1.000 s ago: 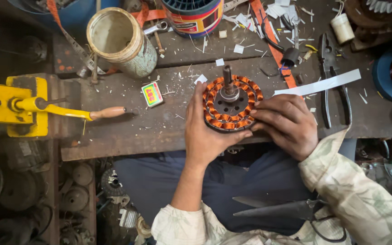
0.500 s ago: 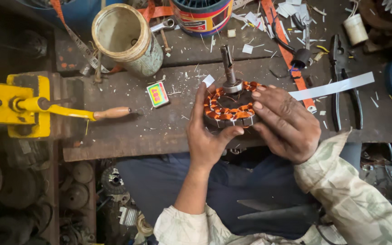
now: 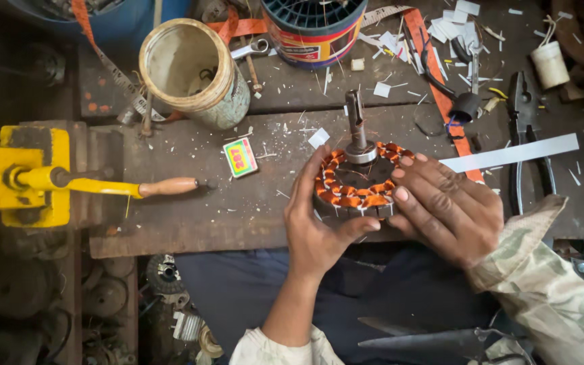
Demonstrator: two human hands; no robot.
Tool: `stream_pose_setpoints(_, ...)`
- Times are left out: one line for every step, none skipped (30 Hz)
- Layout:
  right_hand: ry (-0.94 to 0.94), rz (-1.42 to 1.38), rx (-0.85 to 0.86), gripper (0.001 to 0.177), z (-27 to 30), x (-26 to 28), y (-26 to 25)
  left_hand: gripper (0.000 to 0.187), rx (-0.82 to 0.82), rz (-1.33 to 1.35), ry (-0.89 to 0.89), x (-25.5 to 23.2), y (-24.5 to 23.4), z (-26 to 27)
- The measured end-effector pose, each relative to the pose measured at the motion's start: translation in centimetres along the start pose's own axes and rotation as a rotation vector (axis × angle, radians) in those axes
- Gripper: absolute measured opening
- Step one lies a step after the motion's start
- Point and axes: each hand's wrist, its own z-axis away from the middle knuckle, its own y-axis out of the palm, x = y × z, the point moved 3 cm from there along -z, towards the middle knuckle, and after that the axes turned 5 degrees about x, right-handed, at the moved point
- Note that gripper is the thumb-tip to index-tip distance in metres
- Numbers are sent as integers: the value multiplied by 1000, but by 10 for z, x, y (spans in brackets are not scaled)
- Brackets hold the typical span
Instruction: The person works on a circular electrical component, likely a motor stator, by hand. They use a match to heat a small wire, then insert and secure the wire into the component's slots using their fingers and a pair of scissors.
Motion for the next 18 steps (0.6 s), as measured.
stream_pose_setpoints(0, 2, 0, 42, 1, -1, 0, 111, -1, 2, -1, 0, 0, 0)
stream_pose_setpoints(0, 3, 0, 43, 1, -1, 1, 111, -3, 4, -2, 0, 1, -1)
stream_pose_setpoints(0, 2, 1, 43, 2, -1, 2, 110, -5, 4, -6, 0, 1, -1)
stream_pose_setpoints(10, -8, 6, 43, 3, 0, 2, 107, -2, -37, 19, 0, 0, -1)
stream_pose_setpoints(19, -17, 9, 43, 3, 1, 2, 104, 1, -79, 47, -1, -1, -1)
stream_pose_setpoints(27, -26, 13, 43, 4, 1, 2, 101, 4, -120, 74, -1, -1, -1)
stream_pose_setpoints(25, -25, 15, 43, 4, 1, 2, 101, 0, -118, 79, 0, -1, 0)
stream_pose_setpoints(23, -25, 17, 44, 4, 1, 3, 100, -4, -115, 85, 0, -1, 0)
stream_pose_setpoints(22, -25, 18, 44, 5, 1, 3, 100, -6, -114, 90, 1, 0, 1)
stream_pose_setpoints(31, -19, 12, 44, 5, 1, 4, 99, -10, -115, 94, 3, 0, 1)
stream_pose_setpoints(39, -17, 6, 44, 6, 2, 5, 99, -15, -118, 94, 4, 0, 1)
stream_pose_setpoints(48, -15, 1, 43, 7, 3, 5, 98, -19, -120, 95, 5, 1, 2)
stream_pose_setpoints(51, -25, -7, 43, 8, 4, 6, 101, -15, -115, 74, 5, 1, 4)
stream_pose_setpoints(54, -34, -14, 43, 8, 5, 5, 103, -11, -109, 53, 4, 1, 6)
stream_pose_setpoints(46, -28, -32, 43, 6, 3, 3, 105, -10, -102, 53, 3, 2, 3)
stream_pose_setpoints(58, -53, -54, 44, 5, 2, 2, 106, -18, -115, 67, 1, 3, 0)
stream_pose_setpoints(75, -83, -72, 45, 4, 3, 1, 107, -22, -127, 73, -2, 4, 1)
stream_pose_setpoints(92, -113, -90, 46, 4, 3, 0, 109, -26, -138, 80, -2, 4, 1)
